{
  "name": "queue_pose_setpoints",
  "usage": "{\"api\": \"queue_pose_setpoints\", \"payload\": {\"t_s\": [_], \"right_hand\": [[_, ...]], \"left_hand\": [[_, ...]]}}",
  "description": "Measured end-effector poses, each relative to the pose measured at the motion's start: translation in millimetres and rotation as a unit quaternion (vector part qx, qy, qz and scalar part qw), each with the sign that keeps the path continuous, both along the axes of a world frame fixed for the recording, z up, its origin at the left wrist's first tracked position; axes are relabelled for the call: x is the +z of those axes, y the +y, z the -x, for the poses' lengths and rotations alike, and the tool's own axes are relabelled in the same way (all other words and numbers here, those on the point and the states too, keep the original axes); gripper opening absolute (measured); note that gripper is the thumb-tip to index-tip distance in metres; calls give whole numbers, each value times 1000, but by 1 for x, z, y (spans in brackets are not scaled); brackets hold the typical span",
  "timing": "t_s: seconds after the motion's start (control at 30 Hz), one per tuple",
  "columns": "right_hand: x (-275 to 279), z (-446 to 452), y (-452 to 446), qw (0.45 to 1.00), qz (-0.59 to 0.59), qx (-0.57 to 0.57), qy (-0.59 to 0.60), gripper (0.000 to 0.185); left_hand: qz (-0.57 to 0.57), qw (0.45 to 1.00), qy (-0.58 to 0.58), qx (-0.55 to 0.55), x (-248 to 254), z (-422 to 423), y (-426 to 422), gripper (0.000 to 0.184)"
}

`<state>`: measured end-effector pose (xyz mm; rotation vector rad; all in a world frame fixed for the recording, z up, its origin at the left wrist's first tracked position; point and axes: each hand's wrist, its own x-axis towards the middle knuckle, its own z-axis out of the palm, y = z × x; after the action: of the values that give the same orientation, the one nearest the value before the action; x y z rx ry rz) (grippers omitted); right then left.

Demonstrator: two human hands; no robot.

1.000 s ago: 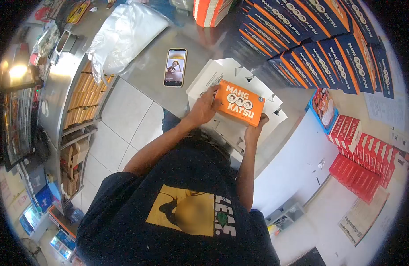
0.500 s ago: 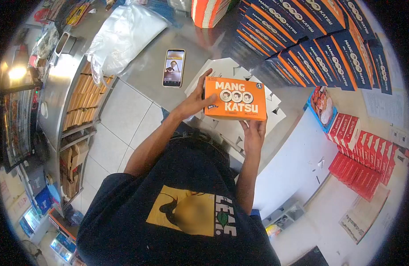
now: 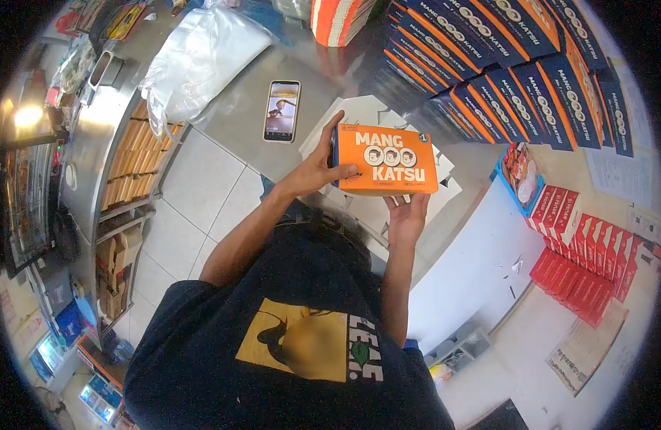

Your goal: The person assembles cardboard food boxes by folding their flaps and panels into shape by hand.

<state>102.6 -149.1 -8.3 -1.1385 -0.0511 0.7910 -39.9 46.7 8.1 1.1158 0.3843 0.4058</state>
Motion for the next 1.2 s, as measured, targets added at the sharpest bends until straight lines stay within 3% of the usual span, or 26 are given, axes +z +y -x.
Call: {"api": "queue_pose_setpoints", "payload": {"t_s": [0.23,0.7,0.77,0.83,0.93,1.07,1.2], "right_hand": [[4,-5,3,999,5,-3,-41,61],[1,-4,6,998,3,-34,-54,57],[-4,-12,1,993,73,-65,-73,53],[14,-23,-2,985,108,-27,-131,53],[48,-24,-3,969,135,29,-206,47],[92,-8,14,795,258,258,-484,43],[96,3,13,822,242,266,-441,42]], "left_hand": [[18,999,-24,22,-5,-2,-8,107],[25,999,13,14,-9,-1,-11,112],[21,999,41,3,-6,1,-10,115],[-305,936,165,58,-2,3,-9,119],[-376,915,142,15,18,5,0,114],[-347,935,32,-58,34,-6,-12,100],[-389,913,82,-92,28,-7,-20,89]]}}
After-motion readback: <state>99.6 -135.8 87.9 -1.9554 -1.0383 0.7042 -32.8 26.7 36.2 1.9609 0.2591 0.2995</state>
